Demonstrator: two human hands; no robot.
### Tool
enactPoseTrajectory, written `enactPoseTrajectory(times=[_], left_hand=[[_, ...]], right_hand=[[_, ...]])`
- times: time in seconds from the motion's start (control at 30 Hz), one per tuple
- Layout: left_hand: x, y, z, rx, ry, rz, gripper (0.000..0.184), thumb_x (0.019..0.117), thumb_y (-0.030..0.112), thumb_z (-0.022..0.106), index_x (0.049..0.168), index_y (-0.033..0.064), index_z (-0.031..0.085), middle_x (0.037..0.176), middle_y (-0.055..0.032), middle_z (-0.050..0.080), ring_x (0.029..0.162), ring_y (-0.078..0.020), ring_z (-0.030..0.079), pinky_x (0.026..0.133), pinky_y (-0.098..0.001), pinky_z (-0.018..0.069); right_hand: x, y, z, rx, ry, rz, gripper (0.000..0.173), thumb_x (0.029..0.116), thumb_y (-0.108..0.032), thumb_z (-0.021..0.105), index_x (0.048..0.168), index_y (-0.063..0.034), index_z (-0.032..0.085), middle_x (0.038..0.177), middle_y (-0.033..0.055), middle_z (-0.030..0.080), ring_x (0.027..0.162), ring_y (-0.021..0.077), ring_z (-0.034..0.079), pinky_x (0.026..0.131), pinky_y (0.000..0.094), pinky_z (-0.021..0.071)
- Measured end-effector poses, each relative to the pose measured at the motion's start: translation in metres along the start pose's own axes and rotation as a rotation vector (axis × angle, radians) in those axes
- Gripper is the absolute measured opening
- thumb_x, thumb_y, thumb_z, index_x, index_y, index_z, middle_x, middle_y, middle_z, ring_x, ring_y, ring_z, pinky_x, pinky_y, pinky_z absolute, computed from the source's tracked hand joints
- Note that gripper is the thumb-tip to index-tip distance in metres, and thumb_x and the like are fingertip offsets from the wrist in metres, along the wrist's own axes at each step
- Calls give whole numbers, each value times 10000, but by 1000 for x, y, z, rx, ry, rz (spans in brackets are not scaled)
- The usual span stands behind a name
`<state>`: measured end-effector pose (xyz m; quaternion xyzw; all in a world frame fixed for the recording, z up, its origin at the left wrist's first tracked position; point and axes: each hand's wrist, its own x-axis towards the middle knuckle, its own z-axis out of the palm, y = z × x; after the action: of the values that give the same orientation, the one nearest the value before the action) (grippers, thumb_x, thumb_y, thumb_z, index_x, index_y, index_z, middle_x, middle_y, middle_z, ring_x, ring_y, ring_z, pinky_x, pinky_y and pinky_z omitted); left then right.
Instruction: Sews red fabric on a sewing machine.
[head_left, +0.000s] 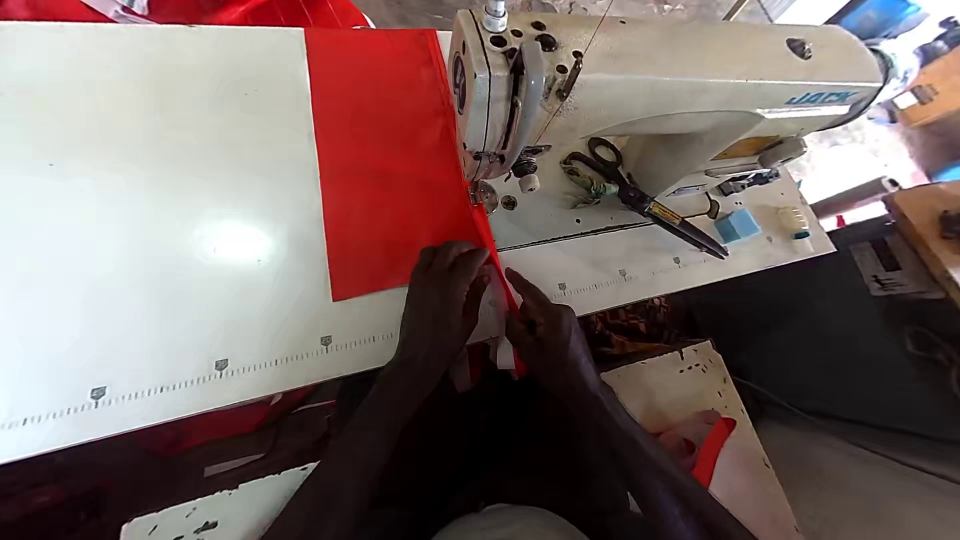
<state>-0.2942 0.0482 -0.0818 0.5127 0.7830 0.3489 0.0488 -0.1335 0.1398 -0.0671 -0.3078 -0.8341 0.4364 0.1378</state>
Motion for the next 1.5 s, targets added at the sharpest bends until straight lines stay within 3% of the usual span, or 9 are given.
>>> enactPoseTrajectory(times=[0.17, 0.37, 0.63, 0.8, 0.87, 0.93, 1.07, 1.23, 1.5], left_hand=[[-12, 12, 6, 58, -13, -90, 374, 976, 409, 660, 1182, 99, 694, 1040, -91, 656, 972, -306, 608, 818, -507, 499], [-12, 21, 3, 22, -48, -181, 397, 965, 316, 691, 1289, 105, 601, 1075, -102, 641, 973, -323, 604, 810, -534, 487], [-11, 23, 1, 11, -58, -182, 477, 963, 295, 691, 1378, 103, 555, 1139, -124, 630, 1038, -351, 594, 838, -556, 487], [-11, 22, -1, 103, -7, -123, 524, 924, 305, 719, 1388, 111, 570, 1242, -137, 607, 1128, -377, 562, 852, -576, 468], [-9, 20, -1, 156, -42, -42, 470, 972, 322, 643, 1404, 144, 597, 1456, -91, 536, 1338, -371, 467, 1001, -606, 407], [-8, 14, 3, 171, -79, 56, 351, 1007, 263, 583, 1326, 161, 685, 1497, -26, 547, 1411, -349, 426, 1081, -624, 346], [-10, 6, 7, 200, -68, 116, 323, 1031, 265, 519, 1267, 189, 726, 1410, 45, 624, 1355, -275, 494, 1060, -581, 357], [-13, 1, 5, 197, -67, 107, 353, 1045, 326, 495, 1293, 221, 724, 1437, 93, 610, 1364, -252, 487, 1064, -558, 352], [-14, 2, 2, 218, -77, 110, 365, 1043, 346, 494, 1306, 233, 720, 1449, 102, 602, 1359, -253, 486, 1052, -556, 338]], right_hand=[[2, 2, -4, 109, -29, 31, 460, 976, -112, 577, 1435, -85, 584, 552, -25, 477, 433, 84, 430, 417, 275, 420], [9, -3, -3, -220, 20, -94, 409, 981, -208, 596, 1364, -66, 626, 670, 9, 593, 537, 150, 552, 513, 360, 515], [7, -4, 1, -265, 47, -144, 466, 962, -119, 595, 1427, -89, 599, 724, 66, 638, 561, 199, 586, 523, 397, 530], [8, -5, 5, -287, 35, -188, 408, 949, -86, 596, 1352, -81, 658, 859, 94, 702, 660, 223, 667, 597, 424, 581], [9, -5, 5, -292, 18, -195, 391, 949, -81, 596, 1333, -71, 671, 883, 105, 712, 696, 239, 688, 621, 435, 589], [10, -5, 5, -302, 5, -195, 308, 955, -94, 601, 1245, -74, 702, 856, 90, 701, 693, 228, 683, 612, 424, 583], [12, -7, 4, -291, -26, -171, 260, 959, -94, 598, 1185, -73, 723, 859, 87, 703, 727, 233, 693, 631, 429, 586], [16, -11, 0, -293, -124, -126, 224, 962, -111, 595, 1143, -83, 725, 873, 90, 698, 737, 237, 687, 636, 441, 581], [20, -11, -2, -267, -156, -120, 169, 949, -111, 601, 1060, -85, 725, 832, 79, 686, 714, 239, 680, 608, 450, 568]])
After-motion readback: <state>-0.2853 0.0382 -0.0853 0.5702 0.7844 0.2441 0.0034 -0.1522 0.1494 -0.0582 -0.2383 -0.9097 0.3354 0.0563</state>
